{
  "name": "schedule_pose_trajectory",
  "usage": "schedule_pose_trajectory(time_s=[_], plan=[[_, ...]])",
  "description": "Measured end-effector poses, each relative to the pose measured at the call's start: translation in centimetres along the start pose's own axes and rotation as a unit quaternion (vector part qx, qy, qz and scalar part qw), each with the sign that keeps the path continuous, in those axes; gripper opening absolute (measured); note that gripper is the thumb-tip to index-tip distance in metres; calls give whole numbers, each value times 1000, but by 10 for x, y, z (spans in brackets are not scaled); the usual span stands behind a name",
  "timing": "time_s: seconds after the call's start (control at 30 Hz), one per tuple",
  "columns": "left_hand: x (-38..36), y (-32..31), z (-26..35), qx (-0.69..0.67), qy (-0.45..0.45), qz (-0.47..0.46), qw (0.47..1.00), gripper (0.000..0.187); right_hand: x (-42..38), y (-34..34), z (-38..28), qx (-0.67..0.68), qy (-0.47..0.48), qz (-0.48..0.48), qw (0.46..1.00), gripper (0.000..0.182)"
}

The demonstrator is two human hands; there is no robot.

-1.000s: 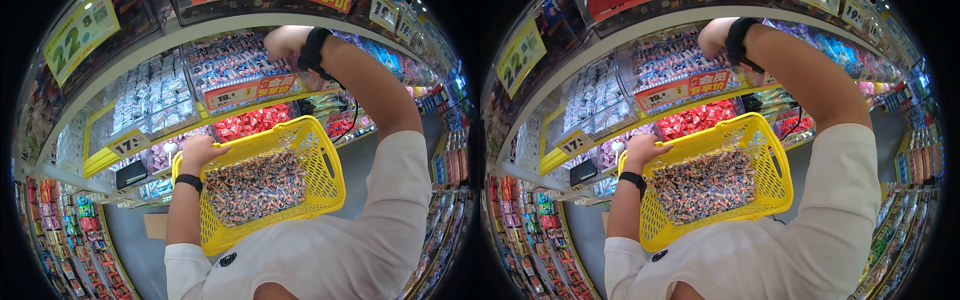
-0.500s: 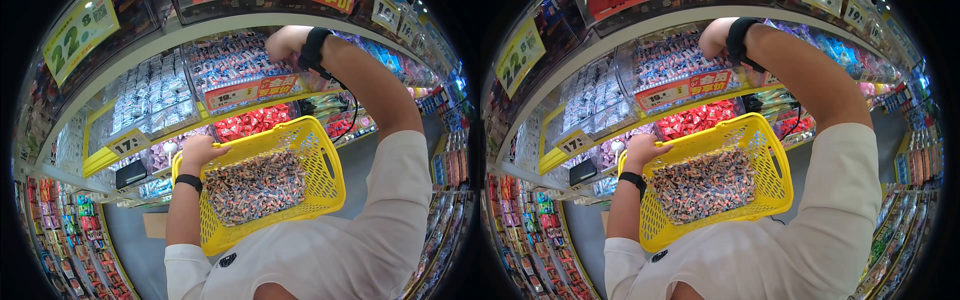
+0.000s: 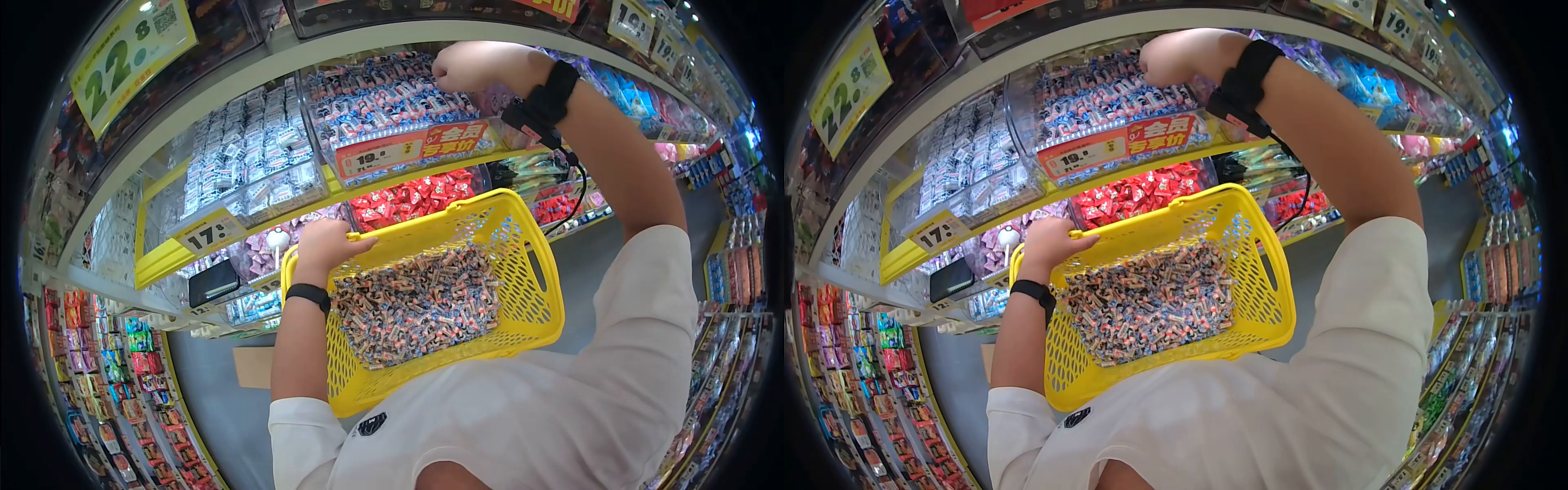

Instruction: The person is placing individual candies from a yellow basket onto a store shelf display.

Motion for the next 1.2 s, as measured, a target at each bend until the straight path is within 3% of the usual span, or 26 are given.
schedule_pose_trajectory(time_s=[0.2, 0.3, 0.4, 0.5, 0.7, 0.8, 1.1, 1.2], plan=[[0, 2, 1, 0, 1, 3, 1000, 67, -50, 0, -5, 87, 33, 124, 988, 21], [-1, 0, 0, 5, -3, 6, 1000, 67, -73, -9, -4, 49, 105, 319, 941, 17], [1, 3, 2, 6, 2, -10, 1000, 66, -113, -14, -27, 136, 115, 388, 904, 14], [1, 4, 2, 7, 5, -18, 1000, 65, -139, -34, -44, 215, 188, 351, 892, 11], [1, 4, 3, 8, 9, -25, 1000, 65, -150, -119, -65, 302, 168, 231, 909, 11], [0, 6, 4, 4, 10, -27, 1000, 66, -148, -163, -73, 307, 119, 160, 931, 15], [0, 6, 4, 3, 11, -35, 999, 65, -141, -254, -104, 239, 125, -61, 961, 17], [-1, 5, 3, -1, 9, -26, 1000, 65, -146, -303, -114, 214, 202, -93, 951, 20]])
Point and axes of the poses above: each hand's wrist, its own x-axis towards the middle knuckle, its own y-axis out of the back of the hand, z = x × y, the point moved 2 cm from there along x, towards the middle knuckle, and after that the axes turned 4 degrees about z, right-handed, at the moved point
